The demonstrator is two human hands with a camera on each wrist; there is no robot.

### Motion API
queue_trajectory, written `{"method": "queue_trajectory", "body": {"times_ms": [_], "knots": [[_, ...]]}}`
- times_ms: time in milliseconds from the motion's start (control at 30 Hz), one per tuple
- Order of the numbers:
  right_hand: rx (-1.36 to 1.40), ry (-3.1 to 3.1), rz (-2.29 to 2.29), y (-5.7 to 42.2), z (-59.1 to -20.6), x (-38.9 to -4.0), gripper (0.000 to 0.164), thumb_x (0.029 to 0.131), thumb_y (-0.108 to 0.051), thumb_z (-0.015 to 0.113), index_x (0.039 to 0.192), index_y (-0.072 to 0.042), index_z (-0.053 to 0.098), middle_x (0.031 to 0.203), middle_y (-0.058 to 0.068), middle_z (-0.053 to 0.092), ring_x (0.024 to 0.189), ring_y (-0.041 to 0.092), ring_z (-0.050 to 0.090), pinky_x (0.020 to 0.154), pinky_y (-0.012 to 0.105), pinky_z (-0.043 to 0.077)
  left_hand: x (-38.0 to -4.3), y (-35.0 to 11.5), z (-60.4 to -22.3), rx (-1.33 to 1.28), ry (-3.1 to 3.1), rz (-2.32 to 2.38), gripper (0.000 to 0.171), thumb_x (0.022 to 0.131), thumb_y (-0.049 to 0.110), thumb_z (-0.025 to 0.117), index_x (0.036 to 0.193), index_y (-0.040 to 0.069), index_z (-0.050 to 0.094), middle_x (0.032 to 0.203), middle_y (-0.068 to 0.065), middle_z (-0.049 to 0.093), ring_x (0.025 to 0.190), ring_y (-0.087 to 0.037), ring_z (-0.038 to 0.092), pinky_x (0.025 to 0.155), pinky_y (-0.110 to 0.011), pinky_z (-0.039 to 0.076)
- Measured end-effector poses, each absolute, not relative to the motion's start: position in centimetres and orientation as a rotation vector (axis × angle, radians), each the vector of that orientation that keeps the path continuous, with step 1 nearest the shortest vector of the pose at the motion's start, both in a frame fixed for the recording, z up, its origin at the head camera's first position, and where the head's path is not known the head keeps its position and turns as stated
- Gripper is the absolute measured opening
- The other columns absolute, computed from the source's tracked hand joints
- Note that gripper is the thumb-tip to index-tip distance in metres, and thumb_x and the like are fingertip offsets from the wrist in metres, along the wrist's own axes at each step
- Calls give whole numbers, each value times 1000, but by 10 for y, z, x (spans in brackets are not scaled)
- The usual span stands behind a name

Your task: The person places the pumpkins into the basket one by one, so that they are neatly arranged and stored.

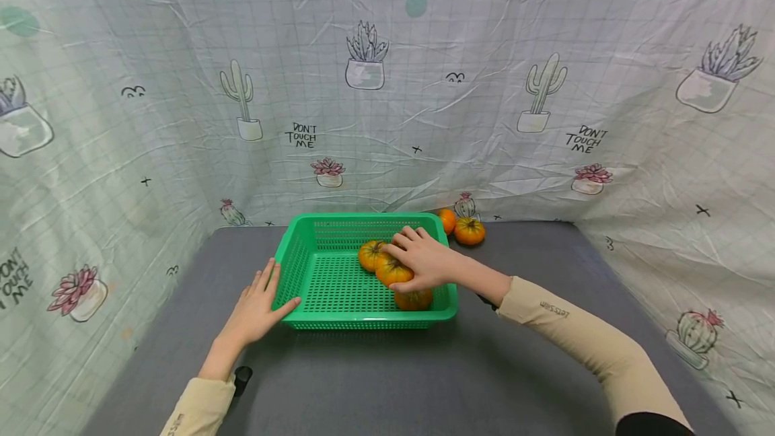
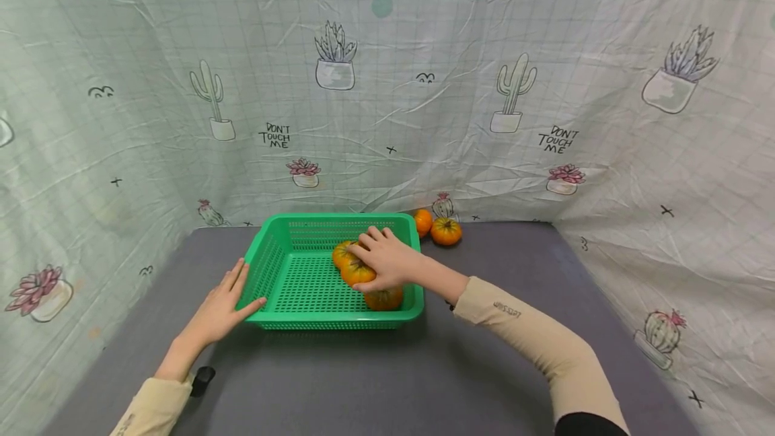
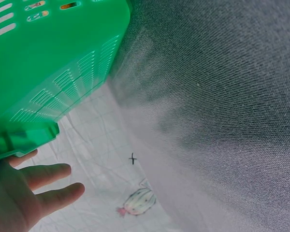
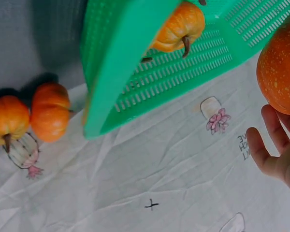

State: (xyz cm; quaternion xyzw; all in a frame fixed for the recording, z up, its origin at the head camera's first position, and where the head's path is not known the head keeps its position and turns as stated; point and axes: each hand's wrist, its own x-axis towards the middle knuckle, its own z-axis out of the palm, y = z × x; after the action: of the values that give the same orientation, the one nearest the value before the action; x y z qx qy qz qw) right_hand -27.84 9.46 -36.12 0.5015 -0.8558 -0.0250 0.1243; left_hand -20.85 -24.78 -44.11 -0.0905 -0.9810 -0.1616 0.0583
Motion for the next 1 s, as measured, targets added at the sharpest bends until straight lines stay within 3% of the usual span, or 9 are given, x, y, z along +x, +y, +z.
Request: {"method": "queue_trajectory", "body": {"times_ms": [700, 1000], "knots": [[1405, -2621, -92, 45, -358, -299, 58, 82, -58, 47, 121, -15, 46, 103, 1, 51, 90, 18, 36, 71, 30, 28, -209, -246, -438, -277, -2985, -484, 88, 85, 56, 44, 143, -1, 10, 149, -22, 9, 130, -50, 15, 97, -66, 22], [1330, -2757, -105, 36, -375, -311, 61, 81, -61, 46, 123, -16, 41, 110, 2, 48, 92, 19, 35, 74, 32, 28, -209, -247, -438, -278, -2984, -481, 88, 86, 56, 44, 143, -1, 9, 149, -21, 7, 130, -50, 15, 97, -66, 21]]}}
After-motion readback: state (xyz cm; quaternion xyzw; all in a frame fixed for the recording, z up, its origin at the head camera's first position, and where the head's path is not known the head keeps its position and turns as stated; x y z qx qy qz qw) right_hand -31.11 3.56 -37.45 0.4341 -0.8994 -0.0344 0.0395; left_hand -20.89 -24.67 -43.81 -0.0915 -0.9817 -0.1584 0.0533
